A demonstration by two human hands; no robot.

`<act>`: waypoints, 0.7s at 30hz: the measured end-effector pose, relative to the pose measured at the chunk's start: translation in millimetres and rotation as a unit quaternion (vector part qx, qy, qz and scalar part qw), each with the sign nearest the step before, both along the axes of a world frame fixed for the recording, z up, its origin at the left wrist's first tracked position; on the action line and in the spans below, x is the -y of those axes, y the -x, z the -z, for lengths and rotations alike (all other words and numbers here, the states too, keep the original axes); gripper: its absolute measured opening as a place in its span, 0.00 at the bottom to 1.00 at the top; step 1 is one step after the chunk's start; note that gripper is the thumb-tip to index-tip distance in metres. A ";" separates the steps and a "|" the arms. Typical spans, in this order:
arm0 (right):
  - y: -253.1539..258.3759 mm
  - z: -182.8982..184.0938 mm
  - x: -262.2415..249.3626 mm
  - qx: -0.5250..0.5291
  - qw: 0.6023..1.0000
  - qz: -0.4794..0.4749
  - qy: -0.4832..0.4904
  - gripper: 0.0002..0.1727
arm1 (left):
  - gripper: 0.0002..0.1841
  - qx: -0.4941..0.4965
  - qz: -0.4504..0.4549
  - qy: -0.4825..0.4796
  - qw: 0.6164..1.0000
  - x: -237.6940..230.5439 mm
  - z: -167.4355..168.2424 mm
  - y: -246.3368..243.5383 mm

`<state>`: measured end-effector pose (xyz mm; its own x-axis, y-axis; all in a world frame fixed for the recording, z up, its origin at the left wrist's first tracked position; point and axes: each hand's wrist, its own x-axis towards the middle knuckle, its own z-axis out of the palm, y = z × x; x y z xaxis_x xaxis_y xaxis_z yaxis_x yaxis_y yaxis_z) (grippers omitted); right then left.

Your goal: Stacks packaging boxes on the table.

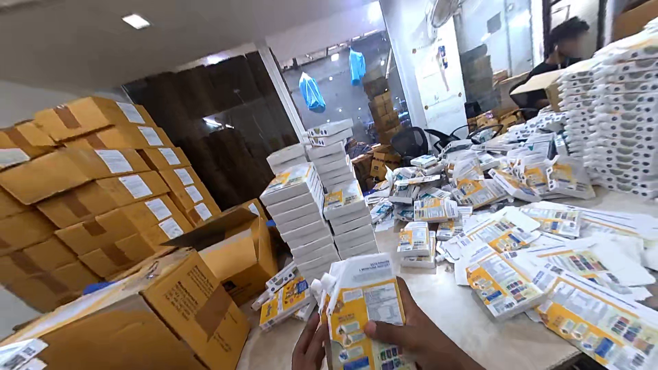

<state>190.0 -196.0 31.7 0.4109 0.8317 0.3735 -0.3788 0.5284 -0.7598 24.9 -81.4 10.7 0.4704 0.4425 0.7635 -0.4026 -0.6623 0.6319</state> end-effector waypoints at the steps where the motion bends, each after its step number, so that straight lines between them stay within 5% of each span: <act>1: 1.0 -20.3 1.8 0.000 1.000 0.016 0.023 0.51 | 0.47 -0.015 -0.001 -0.029 0.999 1.0 -13.0 -1.0; 6: -10.7 -118.2 -15.0 0.036 0.991 0.036 0.122 0.52 | 0.58 -0.057 -0.071 -0.016 0.996 -1.7 -100.6 -13.4; 9: -21.8 -178.1 -31.0 0.064 0.990 0.041 0.121 0.49 | 0.48 -0.050 -0.084 0.059 0.993 -9.9 -173.7 -29.7; 13: -58.0 -232.2 -59.6 0.196 0.981 -0.003 0.006 0.38 | 0.22 -0.023 -0.045 0.125 0.991 -30.2 -267.8 -54.7; 17: -85.3 -218.5 -69.1 0.194 0.981 0.007 0.026 0.42 | 0.20 -0.053 -0.098 0.222 0.969 -64.5 -331.2 -91.3; 21: -89.5 -121.8 -70.8 0.262 0.959 -0.054 0.098 0.32 | 0.24 -0.090 -0.147 0.303 0.937 -107.8 -345.6 -119.7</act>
<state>279.5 -125.2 153.5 0.1176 0.9338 0.3380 0.0371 0.3360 -0.9411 144.6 26.4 356.3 0.3579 0.8998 0.2495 -0.1099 -0.2248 0.9682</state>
